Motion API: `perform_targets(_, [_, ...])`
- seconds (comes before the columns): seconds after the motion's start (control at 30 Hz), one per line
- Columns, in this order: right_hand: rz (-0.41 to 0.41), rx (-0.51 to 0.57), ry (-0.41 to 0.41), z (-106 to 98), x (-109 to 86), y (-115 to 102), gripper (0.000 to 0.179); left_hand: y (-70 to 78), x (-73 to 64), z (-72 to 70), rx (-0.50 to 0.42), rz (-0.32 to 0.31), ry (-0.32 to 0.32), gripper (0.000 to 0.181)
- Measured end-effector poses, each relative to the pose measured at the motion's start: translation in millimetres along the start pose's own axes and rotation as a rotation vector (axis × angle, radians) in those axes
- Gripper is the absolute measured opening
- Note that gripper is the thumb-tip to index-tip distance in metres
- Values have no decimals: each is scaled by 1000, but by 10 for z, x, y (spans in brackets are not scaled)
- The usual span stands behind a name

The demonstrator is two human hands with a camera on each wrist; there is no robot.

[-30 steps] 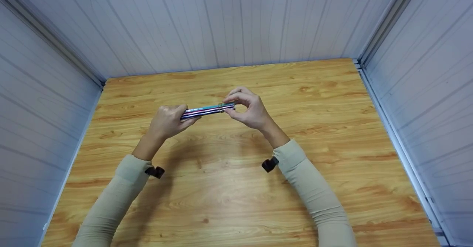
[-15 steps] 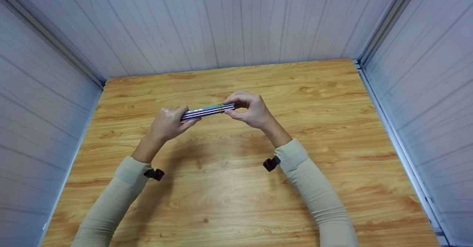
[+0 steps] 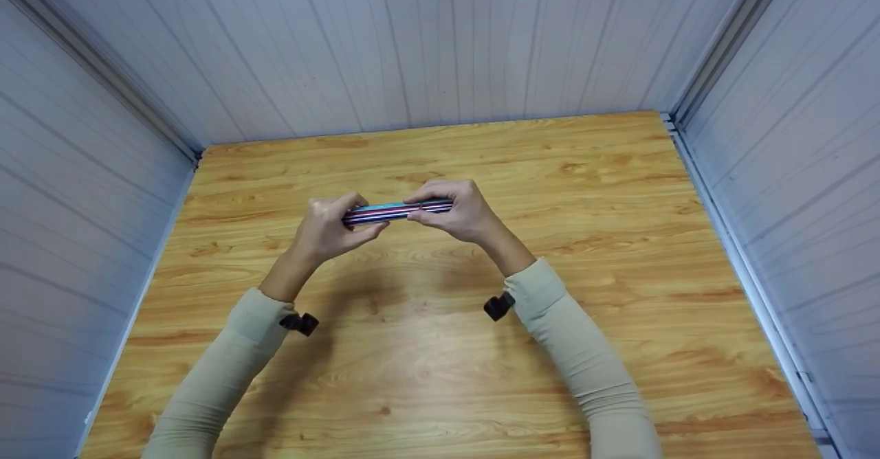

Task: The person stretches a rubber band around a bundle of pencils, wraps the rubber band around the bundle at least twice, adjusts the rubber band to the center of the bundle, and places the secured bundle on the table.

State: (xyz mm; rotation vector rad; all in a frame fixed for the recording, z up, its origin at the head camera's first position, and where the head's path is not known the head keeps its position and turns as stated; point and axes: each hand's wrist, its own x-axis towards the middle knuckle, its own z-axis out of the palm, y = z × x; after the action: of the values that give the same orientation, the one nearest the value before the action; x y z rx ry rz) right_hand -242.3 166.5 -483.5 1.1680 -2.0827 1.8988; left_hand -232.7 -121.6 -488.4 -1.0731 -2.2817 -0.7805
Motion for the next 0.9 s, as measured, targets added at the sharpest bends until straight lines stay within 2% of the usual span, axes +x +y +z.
perform_targets(0.1, [14,22,40,-14,-20,8,25,-13,0,25,-74,1,58,31])
perform_targets(0.23, [34,32,95,-46,-35,5,24,-24,-12,57,-220,-61,130,29])
perform_targets(0.33, [39,30,105,-50,-35,4,22,-3,-1,90,-339,-118,139,31])
perform_targets(0.47, [45,34,85,-34,-37,-4,21,35,43,139,-450,-142,132,31])
perform_targets(0.7, [25,18,65,-55,-71,-13,26,46,63,161,-510,-124,136,24])
perform_targets(0.9, [-46,41,76,-131,-80,26,32,-8,33,114,-534,-172,184,21])
